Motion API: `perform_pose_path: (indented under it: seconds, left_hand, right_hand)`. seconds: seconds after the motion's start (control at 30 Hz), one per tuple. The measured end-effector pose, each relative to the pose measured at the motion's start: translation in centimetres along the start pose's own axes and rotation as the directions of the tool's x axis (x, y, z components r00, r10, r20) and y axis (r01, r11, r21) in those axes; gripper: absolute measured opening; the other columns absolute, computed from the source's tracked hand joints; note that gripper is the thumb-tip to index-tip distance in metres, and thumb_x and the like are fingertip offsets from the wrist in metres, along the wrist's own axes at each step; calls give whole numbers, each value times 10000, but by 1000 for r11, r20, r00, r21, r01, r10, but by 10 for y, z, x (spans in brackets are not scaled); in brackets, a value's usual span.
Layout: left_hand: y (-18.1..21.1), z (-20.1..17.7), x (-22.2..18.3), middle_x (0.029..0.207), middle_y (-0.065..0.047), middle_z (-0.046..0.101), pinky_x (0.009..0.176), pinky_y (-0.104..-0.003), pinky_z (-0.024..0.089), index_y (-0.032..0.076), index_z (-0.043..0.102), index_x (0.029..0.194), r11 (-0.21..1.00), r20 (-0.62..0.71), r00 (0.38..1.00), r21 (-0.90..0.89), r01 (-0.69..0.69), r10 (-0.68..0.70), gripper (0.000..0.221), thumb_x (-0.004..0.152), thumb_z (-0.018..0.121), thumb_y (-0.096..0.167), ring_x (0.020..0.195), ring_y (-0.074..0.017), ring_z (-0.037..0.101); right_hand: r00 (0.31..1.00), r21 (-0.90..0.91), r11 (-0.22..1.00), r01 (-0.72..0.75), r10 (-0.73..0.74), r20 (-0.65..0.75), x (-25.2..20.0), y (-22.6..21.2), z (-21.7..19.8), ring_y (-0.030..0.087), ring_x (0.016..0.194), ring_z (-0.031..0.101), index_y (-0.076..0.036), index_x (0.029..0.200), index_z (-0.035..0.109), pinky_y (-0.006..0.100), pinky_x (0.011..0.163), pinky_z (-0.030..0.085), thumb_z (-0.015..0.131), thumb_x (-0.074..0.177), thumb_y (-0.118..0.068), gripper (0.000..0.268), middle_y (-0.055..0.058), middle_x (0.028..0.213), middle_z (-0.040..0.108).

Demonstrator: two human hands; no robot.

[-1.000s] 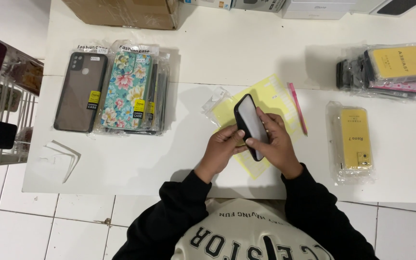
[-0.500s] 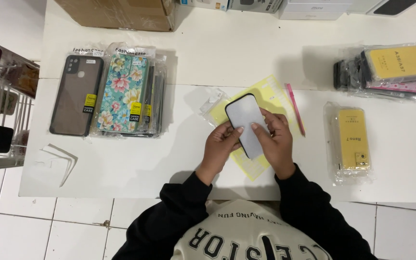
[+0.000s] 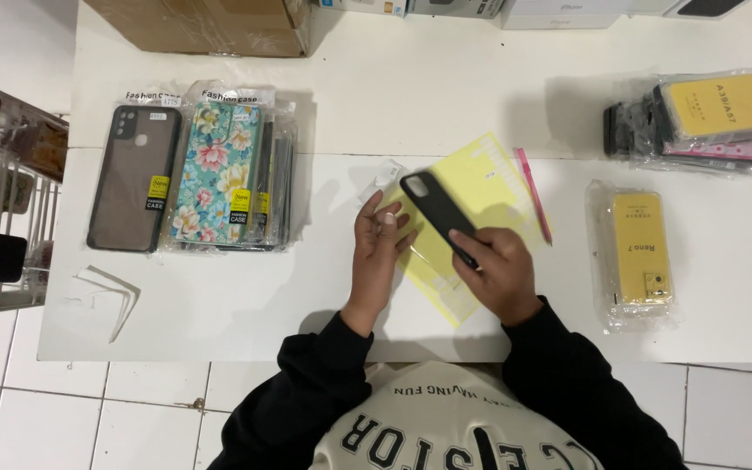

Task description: Inspecting and packaging various mobile phone cases by removing them from and returning them to plastic sleeves.

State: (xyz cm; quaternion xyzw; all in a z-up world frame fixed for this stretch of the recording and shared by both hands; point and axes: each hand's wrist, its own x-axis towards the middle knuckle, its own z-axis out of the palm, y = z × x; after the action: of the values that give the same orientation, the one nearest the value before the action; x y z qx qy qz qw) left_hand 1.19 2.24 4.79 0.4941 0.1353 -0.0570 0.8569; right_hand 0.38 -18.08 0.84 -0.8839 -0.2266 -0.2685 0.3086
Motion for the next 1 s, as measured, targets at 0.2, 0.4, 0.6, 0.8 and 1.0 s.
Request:
perform_pose_path:
  seconds: [0.2, 0.4, 0.6, 0.8, 1.0]
  left_hand:
    - [-16, -18, 21, 1116, -49, 422, 809, -303, 550, 55, 218, 1568, 957, 63, 998, 290, -22, 4, 705, 975, 600, 38, 972, -113, 493]
    - [-5, -21, 20, 1175, -196, 524, 919, -455, 542, 26, 307, 1549, 722, 212, 969, 651, -235, 124, 630, 990, 594, 77, 1073, -327, 611]
    - [-54, -50, 35, 1288, -93, 497, 1017, -471, 323, 149, 404, 1535, -77, 375, 821, 921, -381, 431, 565, 1049, 582, 375, 1196, -259, 466]
    - [-43, -46, 37, 1408, -138, 402, 1146, -595, 185, 182, 485, 1448, -135, 437, 807, 897, -420, 396, 451, 1044, 545, 374, 1340, -326, 382]
    - [-39, -44, 38, 1439, -100, 466, 1168, -662, 42, 217, 522, 1420, -65, 398, 873, 916, -396, 282, 431, 1050, 509, 437, 1409, -315, 384]
  right_hand:
    - [947, 136, 948, 289, -304, 105, 15, -26, -5, 269, 881, 618, -136, 1157, 783, 406, 798, 514, 874, 802, -335, 417, 67, 1029, 571]
    - [971, -108, 994, 25, 1, 238, 36, 50, -28, 324, 825, 688, -111, 1125, 782, 440, 778, 553, 804, 920, -179, 218, 108, 895, 696]
    - [850, -128, 903, -410, 429, 304, 51, 92, -29, 280, 738, 660, -94, 1149, 738, 412, 729, 530, 740, 1000, -191, 178, 78, 743, 670]
    - [727, -212, 832, -513, 552, 408, 64, 93, -12, 260, 705, 628, -76, 1165, 681, 393, 680, 519, 680, 1022, -229, 209, 83, 684, 629]
    - [725, -279, 819, -502, 574, 381, 57, 95, -1, 304, 760, 643, -59, 1166, 666, 424, 703, 528, 713, 1003, -249, 255, 98, 732, 603]
